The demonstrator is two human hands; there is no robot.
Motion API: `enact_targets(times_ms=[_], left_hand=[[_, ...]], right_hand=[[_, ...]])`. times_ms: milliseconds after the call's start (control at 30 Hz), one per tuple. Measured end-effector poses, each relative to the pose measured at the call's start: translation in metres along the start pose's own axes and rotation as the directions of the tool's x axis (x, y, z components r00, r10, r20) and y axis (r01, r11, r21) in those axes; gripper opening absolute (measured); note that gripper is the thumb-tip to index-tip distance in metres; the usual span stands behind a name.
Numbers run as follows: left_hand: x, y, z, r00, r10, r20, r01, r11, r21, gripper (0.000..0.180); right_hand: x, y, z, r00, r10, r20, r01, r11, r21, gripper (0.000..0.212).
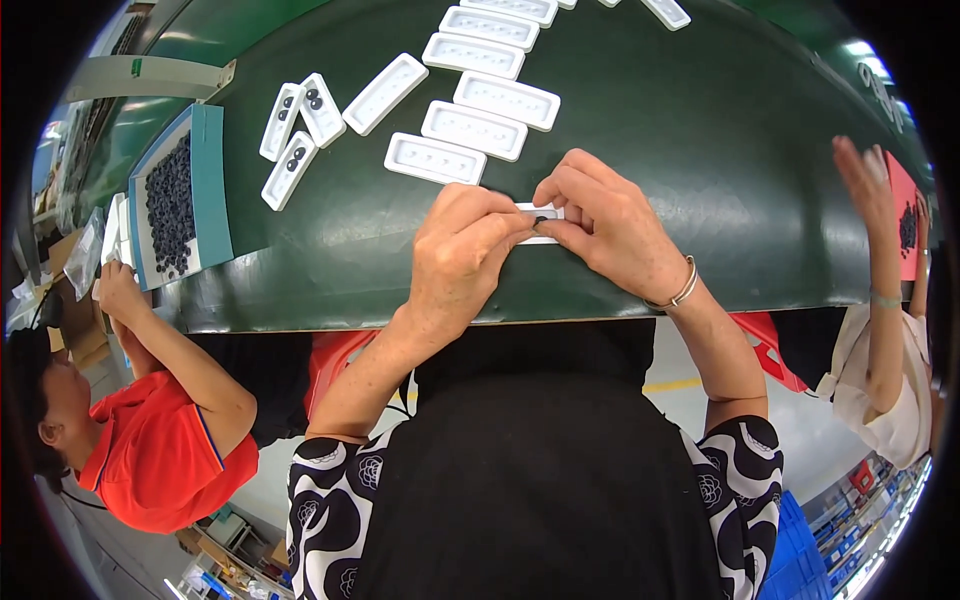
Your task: Packaging electronic components into small bags and cardboard boxes on a production line.
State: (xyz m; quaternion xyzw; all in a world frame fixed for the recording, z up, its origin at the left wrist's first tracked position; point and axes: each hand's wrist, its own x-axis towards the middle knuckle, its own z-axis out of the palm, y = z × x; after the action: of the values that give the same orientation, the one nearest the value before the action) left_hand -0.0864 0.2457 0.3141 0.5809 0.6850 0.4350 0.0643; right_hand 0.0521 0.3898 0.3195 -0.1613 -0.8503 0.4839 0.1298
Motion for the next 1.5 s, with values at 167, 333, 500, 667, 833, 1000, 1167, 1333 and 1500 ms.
enact_targets(times_ms=[167,333,500,667,833,1000,1167,1333,1500], left_hand=[[0.007,0.004,-0.011,0.962,-0.246,0.114,0.252,0.967,-0.038,0.016],[0.016,0.001,-0.016,0.956,-0.136,0.260,0.143,0.990,-0.008,0.010],[0.022,-0.003,-0.020,0.938,-0.133,0.320,0.124,0.991,0.047,0.009],[0.032,0.004,-0.022,0.922,-0.109,0.372,0.050,0.985,0.165,0.005],[0.037,0.002,-0.020,0.822,-0.261,0.506,0.156,0.958,0.240,0.009],[0.033,-0.002,-0.028,0.852,-0.208,0.480,0.182,0.978,0.101,0.007],[0.017,0.000,-0.032,0.890,-0.264,0.371,0.296,0.955,-0.030,0.010],[0.005,-0.003,-0.018,0.966,-0.034,0.257,-0.013,0.983,0.181,0.012],[0.011,0.000,-0.019,0.970,-0.052,0.236,0.035,0.997,0.074,0.011]], right_hand=[[0.001,0.000,0.000,1.000,-0.007,-0.001,0.007,1.000,0.000,0.024],[0.003,-0.002,-0.002,1.000,-0.009,0.028,0.010,1.000,-0.022,0.022],[0.003,-0.002,-0.003,0.999,-0.006,0.042,0.006,1.000,0.000,0.021],[0.006,-0.006,-0.018,0.982,0.028,0.189,-0.046,0.995,0.094,0.025],[0.001,-0.010,-0.011,0.975,-0.033,0.222,0.045,0.998,-0.049,0.031],[0.001,-0.011,-0.007,0.978,-0.017,0.209,0.059,0.979,-0.195,0.033],[-0.001,-0.014,-0.006,0.983,0.005,0.183,0.029,0.983,-0.182,0.035],[-0.003,-0.014,-0.005,0.984,-0.068,0.163,0.105,0.967,-0.233,0.039],[0.002,-0.014,-0.010,0.981,-0.059,0.187,0.113,0.948,-0.297,0.035]])
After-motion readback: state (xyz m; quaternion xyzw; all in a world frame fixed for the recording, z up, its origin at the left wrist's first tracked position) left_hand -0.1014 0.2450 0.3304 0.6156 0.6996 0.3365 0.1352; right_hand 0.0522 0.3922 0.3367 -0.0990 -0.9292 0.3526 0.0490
